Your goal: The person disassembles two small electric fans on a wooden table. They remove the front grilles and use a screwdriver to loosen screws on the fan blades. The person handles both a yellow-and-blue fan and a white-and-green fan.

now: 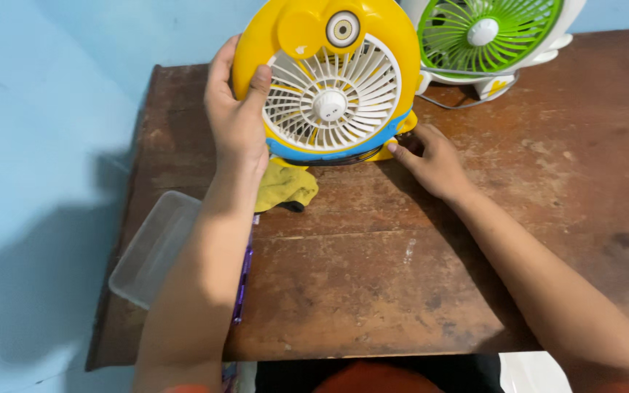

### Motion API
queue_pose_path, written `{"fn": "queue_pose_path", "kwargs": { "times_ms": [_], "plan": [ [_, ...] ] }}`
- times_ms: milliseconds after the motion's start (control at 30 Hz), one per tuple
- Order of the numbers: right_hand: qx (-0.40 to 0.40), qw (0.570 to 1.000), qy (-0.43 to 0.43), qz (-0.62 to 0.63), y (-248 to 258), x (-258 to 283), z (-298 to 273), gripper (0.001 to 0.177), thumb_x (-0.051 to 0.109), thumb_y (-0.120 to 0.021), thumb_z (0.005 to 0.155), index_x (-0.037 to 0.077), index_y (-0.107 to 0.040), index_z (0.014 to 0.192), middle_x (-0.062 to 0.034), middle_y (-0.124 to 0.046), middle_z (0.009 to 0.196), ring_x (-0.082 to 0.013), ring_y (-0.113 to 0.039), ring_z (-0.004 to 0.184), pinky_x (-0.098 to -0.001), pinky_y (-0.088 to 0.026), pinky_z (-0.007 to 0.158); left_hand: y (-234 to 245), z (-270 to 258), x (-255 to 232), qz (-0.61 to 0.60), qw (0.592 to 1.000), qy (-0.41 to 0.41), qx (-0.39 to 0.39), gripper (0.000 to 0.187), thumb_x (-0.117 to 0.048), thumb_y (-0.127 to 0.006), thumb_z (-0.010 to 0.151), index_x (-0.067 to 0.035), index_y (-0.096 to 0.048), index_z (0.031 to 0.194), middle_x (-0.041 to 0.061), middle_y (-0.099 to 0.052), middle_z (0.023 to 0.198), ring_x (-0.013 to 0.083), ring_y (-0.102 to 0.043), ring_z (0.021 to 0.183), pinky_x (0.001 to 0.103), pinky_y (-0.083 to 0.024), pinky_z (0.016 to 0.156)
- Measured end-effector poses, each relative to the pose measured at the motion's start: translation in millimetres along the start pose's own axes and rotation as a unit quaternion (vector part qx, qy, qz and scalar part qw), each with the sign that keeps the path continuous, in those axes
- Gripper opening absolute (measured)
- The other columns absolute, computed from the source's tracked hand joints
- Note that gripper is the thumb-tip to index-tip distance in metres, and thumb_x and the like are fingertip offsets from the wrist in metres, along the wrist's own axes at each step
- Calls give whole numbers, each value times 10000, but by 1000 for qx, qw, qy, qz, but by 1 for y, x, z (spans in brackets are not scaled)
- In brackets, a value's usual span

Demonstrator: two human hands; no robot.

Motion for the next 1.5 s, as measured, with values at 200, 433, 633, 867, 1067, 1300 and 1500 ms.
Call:
{"fn": "queue_pose_path", "kwargs": {
  "times_ms": [200,433,633,867,1067,1300,1500],
  "plan": [
    [11,971,-91,219,-27,-10,15,360,166,-728,932,-1,-653,1241,-66,-749,1139,-130,-697,1017,-290,-537,918,9,22,10,-18,999,32,-10,536,-83,-733,1010,40,-486,1470,122,-627,1387,192,-610,1277,348,-488,1147],
    [-12,925,-193,326,-55,-39,60,369,132,-685,965,-7,-681,1307,-39,-737,993,-81,-647,772,-230,-483,667,11,64,19,42,997,-54,21,477,-57,-743,1055,27,-514,1465,108,-623,1386,190,-593,1278,336,-470,1155],
    [10,925,-198,324,-79,-40,89,437,149,-643,966,24,-638,1385,-26,-738,932,-57,-617,621,-216,-452,535,38,96,39,9,999,-26,32,459,-88,-739,1068,27,-519,1453,105,-648,1359,191,-629,1238,342,-511,1119],
    [-5,904,-231,360,-91,-55,109,478,181,-609,979,68,-582,1443,-4,-736,958,-58,-585,584,-216,-441,521,45,124,74,0,999,-1,34,484,-102,-745,1047,13,-512,1456,101,-639,1369,190,-616,1264,338,-504,1129],
    [11,872,-259,416,-97,-72,107,447,166,-598,997,33,-597,1424,-21,-696,988,-88,-622,631,-235,-508,586,41,125,85,21,998,11,62,522,-130,-745,1046,-4,-497,1487,101,-604,1421,198,-579,1325,354,-474,1172],
    [8,918,-250,308,-56,-31,90,346,162,-544,974,85,-572,1311,55,-704,1026,-110,-683,660,-274,-550,567,44,113,67,175,982,14,66,624,-192,-739,1039,-68,-427,1565,102,-558,1520,232,-548,1401,352,-450,1184],
    [-34,959,-96,265,13,66,46,90,95,-557,1018,16,-599,1014,-4,-588,843,-71,-539,640,-251,-467,558,25,82,16,411,893,-177,-46,409,-124,-677,1099,-48,-517,1468,151,-573,1375,280,-546,1244,374,-454,1096]
  ]
}}
Point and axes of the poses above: each hand's wrist, its own z-axis towards the middle knuckle, its own y-axis out of the back of the hand, x = y × z, the point moved 7 cm from there along z, towards the middle knuckle
